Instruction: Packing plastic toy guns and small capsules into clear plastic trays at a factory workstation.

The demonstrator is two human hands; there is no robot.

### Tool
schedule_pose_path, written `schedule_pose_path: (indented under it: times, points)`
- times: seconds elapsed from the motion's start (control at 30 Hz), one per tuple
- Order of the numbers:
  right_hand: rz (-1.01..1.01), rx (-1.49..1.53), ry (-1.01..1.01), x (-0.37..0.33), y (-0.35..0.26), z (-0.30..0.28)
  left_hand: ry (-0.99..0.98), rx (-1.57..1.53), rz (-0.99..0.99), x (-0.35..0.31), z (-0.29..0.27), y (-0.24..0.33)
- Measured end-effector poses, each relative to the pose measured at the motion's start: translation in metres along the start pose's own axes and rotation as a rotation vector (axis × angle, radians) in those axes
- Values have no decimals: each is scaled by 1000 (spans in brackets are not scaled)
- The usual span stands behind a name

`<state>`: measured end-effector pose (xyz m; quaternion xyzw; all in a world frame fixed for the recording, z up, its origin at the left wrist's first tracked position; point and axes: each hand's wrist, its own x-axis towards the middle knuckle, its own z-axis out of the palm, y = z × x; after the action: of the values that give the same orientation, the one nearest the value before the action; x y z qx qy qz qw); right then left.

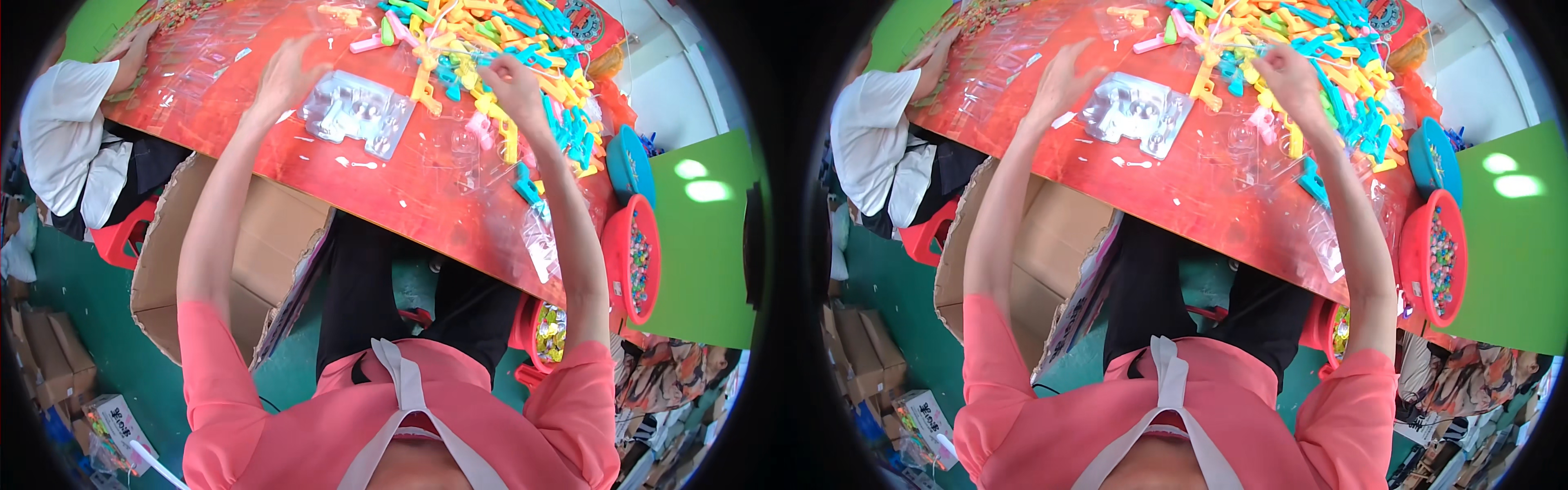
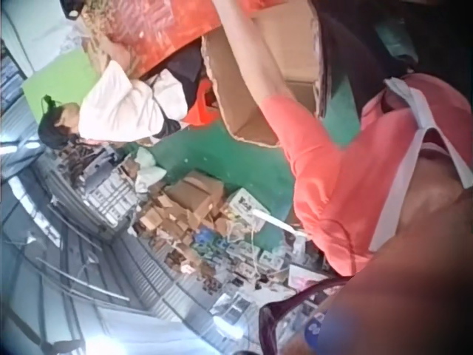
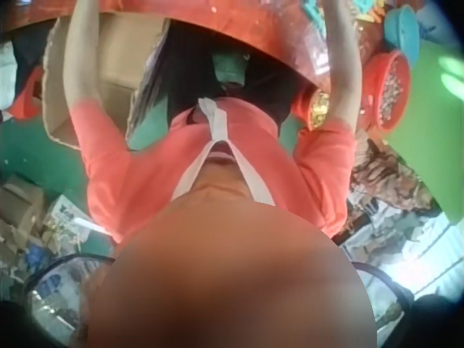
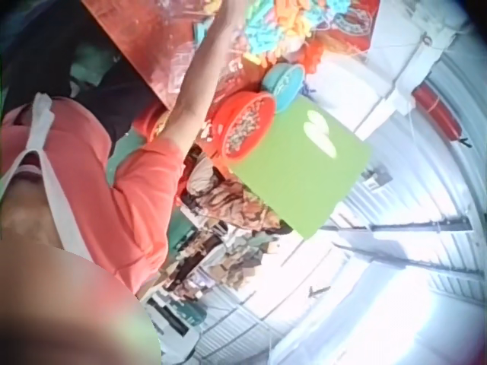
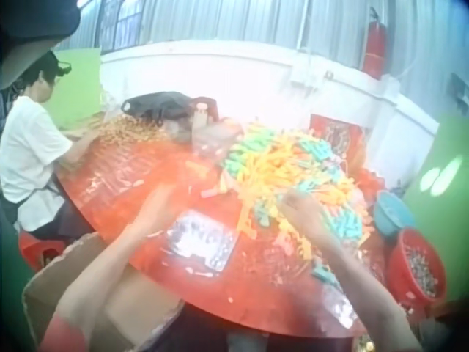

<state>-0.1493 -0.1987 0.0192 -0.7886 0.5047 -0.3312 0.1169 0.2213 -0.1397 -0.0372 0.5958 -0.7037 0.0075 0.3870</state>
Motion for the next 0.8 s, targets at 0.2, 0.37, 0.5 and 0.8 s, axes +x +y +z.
schedule_pose_path:
  times: [0.2,0.37,0.5,0.8]
  points:
    - [-543,-119,-215,0,-62,101,-108,-303,-328,-80,-13,5]
    - [-482,-113,-461,31,-58,135,-133,-303,-234,-108,-41,38]
    - [-470,-111,-638,32,-91,113,-38,110,-95,-123,-58,61]
    - [25,239,-732,-16,-119,-4,-95,-648,-321,-107,-79,117]
